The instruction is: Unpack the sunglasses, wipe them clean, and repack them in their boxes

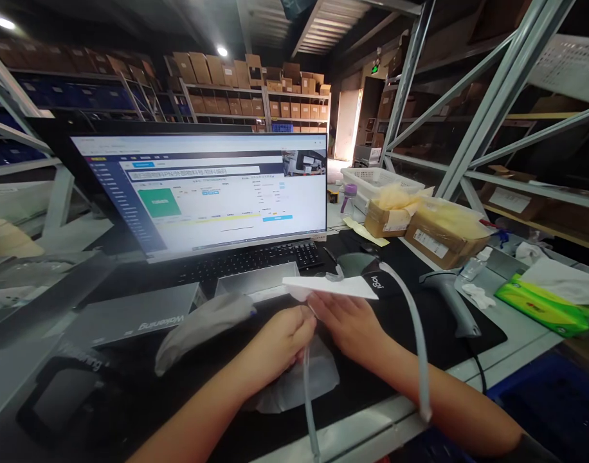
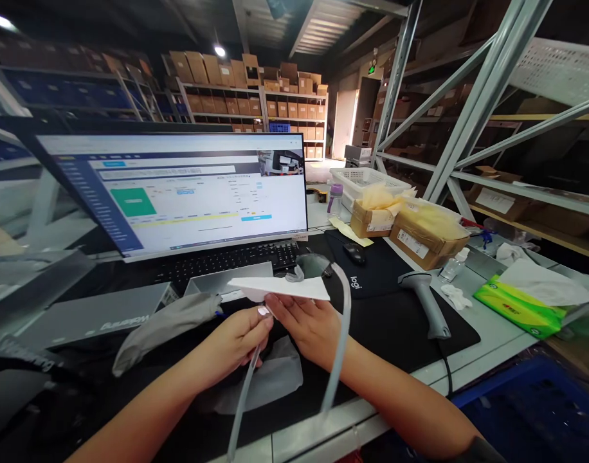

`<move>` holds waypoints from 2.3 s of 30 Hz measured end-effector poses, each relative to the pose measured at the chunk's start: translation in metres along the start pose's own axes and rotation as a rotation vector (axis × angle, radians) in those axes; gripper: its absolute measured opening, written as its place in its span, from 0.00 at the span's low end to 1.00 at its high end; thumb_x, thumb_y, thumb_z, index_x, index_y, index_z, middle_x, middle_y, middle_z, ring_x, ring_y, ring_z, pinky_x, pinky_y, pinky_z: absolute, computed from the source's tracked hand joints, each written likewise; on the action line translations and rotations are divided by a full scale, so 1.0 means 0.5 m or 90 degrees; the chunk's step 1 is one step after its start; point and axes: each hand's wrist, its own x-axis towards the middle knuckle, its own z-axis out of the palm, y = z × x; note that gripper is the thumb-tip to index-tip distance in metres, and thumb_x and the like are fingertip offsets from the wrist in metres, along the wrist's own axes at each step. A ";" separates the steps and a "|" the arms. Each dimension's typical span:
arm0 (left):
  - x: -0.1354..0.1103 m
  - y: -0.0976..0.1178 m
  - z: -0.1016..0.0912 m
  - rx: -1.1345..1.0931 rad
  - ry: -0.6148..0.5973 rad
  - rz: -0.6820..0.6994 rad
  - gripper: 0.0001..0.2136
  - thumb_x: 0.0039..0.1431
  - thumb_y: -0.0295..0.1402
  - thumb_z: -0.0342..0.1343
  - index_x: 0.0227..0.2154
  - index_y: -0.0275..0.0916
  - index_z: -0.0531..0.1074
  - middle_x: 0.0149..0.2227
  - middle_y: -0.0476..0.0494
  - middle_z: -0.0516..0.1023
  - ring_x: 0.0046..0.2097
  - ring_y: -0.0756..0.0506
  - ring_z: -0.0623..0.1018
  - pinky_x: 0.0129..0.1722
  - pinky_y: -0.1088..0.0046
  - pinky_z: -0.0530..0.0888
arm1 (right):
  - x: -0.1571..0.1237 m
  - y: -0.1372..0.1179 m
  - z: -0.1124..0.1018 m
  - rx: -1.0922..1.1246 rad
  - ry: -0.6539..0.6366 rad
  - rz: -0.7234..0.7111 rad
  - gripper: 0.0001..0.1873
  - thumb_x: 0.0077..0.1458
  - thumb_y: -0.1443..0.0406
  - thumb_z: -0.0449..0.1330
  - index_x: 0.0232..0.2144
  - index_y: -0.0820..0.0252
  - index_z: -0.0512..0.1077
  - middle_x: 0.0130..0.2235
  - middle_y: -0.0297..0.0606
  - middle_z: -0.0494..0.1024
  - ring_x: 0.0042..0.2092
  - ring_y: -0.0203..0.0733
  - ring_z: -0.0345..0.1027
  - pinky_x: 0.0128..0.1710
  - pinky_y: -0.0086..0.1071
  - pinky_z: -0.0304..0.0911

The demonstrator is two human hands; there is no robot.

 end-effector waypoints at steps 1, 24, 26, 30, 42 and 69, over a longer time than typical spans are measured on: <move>0.001 0.002 0.001 -0.001 -0.008 -0.001 0.19 0.65 0.47 0.45 0.23 0.41 0.62 0.18 0.53 0.68 0.17 0.52 0.65 0.19 0.77 0.61 | -0.001 -0.003 0.006 0.019 0.012 -0.006 0.36 0.62 0.75 0.47 0.71 0.65 0.48 0.62 0.49 0.71 0.64 0.48 0.64 0.60 0.44 0.64; -0.005 0.042 -0.013 -0.356 0.152 -0.015 0.24 0.50 0.55 0.62 0.21 0.40 0.61 0.16 0.59 0.60 0.17 0.58 0.56 0.27 0.70 0.78 | -0.035 0.064 -0.004 0.574 0.095 0.387 0.16 0.54 0.69 0.55 0.37 0.57 0.82 0.32 0.40 0.84 0.33 0.45 0.79 0.33 0.35 0.74; -0.006 0.043 -0.012 -0.384 0.186 0.008 0.24 0.49 0.56 0.62 0.22 0.39 0.62 0.16 0.59 0.61 0.17 0.57 0.57 0.27 0.70 0.78 | -0.021 0.069 -0.001 0.636 0.104 0.430 0.16 0.59 0.66 0.52 0.37 0.62 0.81 0.27 0.40 0.82 0.27 0.44 0.77 0.27 0.33 0.71; 0.002 0.029 0.001 -0.382 0.264 0.056 0.24 0.55 0.55 0.58 0.21 0.39 0.62 0.16 0.58 0.61 0.17 0.57 0.57 0.31 0.69 0.79 | 0.023 0.039 -0.006 0.774 0.078 0.473 0.21 0.65 0.61 0.49 0.42 0.67 0.78 0.29 0.45 0.83 0.29 0.46 0.78 0.31 0.36 0.74; -0.040 0.032 -0.054 0.358 0.391 0.381 0.12 0.66 0.36 0.52 0.27 0.41 0.73 0.26 0.45 0.77 0.29 0.46 0.75 0.32 0.72 0.68 | 0.123 0.102 -0.106 1.317 -0.143 0.528 0.16 0.54 0.58 0.57 0.33 0.65 0.79 0.34 0.47 0.84 0.37 0.49 0.80 0.41 0.39 0.75; -0.021 0.026 0.010 0.615 0.610 0.361 0.30 0.57 0.30 0.59 0.62 0.34 0.57 0.59 0.27 0.71 0.57 0.34 0.77 0.49 0.57 0.80 | 0.209 0.008 -0.066 0.918 0.278 0.539 0.19 0.48 0.56 0.71 0.30 0.58 0.66 0.26 0.28 0.71 0.27 0.34 0.63 0.29 0.27 0.62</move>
